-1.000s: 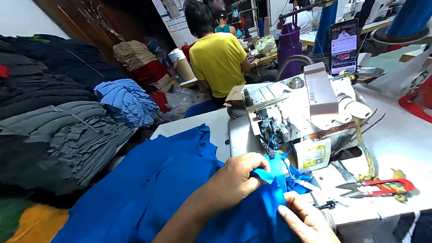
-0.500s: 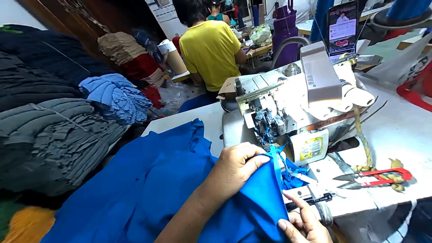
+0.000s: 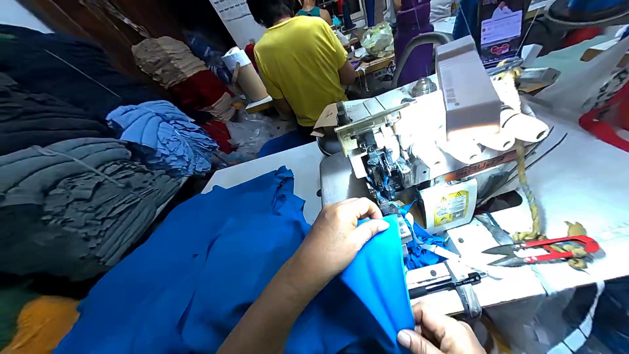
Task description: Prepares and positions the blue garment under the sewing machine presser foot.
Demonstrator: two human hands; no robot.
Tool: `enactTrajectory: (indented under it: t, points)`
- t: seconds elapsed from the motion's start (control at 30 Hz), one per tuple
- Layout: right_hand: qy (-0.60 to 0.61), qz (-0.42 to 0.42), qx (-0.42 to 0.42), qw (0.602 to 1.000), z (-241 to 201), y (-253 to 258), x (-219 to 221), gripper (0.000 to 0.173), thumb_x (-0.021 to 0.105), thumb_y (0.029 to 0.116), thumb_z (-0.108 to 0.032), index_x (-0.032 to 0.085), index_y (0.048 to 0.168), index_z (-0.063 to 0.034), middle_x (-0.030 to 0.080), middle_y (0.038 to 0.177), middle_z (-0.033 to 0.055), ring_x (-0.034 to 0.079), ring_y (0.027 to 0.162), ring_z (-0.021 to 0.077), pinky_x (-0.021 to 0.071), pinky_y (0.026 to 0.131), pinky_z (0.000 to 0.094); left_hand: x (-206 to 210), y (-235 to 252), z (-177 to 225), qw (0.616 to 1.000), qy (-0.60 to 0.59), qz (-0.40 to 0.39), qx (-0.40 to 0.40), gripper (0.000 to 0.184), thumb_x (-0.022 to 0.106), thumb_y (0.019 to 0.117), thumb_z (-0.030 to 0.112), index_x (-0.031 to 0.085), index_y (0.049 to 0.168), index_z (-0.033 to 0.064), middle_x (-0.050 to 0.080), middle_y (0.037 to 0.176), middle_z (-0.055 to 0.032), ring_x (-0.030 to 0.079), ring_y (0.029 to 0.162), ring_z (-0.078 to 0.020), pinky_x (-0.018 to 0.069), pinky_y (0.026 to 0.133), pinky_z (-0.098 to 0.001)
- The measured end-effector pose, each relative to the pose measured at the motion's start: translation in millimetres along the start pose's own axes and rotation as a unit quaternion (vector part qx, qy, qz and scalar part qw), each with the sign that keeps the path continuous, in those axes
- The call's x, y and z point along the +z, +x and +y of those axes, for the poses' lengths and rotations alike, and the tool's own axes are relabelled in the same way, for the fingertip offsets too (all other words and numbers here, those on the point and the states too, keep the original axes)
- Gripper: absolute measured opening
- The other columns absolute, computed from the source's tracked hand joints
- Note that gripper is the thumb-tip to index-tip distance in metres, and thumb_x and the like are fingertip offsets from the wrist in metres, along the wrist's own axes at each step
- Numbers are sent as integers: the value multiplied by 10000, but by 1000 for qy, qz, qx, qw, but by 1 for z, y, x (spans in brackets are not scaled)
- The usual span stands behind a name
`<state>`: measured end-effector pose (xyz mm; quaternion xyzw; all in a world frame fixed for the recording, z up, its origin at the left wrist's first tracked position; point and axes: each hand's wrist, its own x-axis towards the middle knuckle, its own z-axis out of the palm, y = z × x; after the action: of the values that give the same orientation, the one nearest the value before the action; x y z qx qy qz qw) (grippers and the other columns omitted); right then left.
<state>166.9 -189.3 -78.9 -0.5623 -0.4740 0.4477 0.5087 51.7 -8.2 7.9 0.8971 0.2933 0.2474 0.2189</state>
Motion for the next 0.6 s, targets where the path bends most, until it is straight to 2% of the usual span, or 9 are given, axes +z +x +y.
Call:
enactTrajectory:
  t: [0.17,0.3,0.47,0.6]
  points:
    - [30,-11,-32,999,5,-11,6,192,606,1002,-116,669,1046,60,706,815,68,633,702,38,511,676,230,-6,-5,5,999,-5,-27,-35,92,714,920,198,720,833,169,623,709,106,559,640,44,441,581,-129]
    - [39,-6,-41,998,5,-11,7,193,603,1005,-117,675,1024,61,697,803,66,625,700,33,505,674,221,-1,-5,5,999,-16,-3,-36,70,713,922,170,719,852,164,627,677,103,556,598,46,435,546,-122]
    - [43,2,-34,999,7,-8,9,195,607,1007,-129,677,1019,53,701,803,60,639,716,32,518,695,231,3,-7,1,1000,-5,17,-9,55,703,916,175,753,898,193,688,779,122,623,701,51,498,618,-125]
    - [38,2,-27,999,8,-7,9,205,594,1018,-146,670,1004,43,682,782,47,620,698,29,499,666,231,8,-8,4,999,38,35,-12,57,697,923,194,734,881,183,650,736,113,593,655,37,473,579,-142]
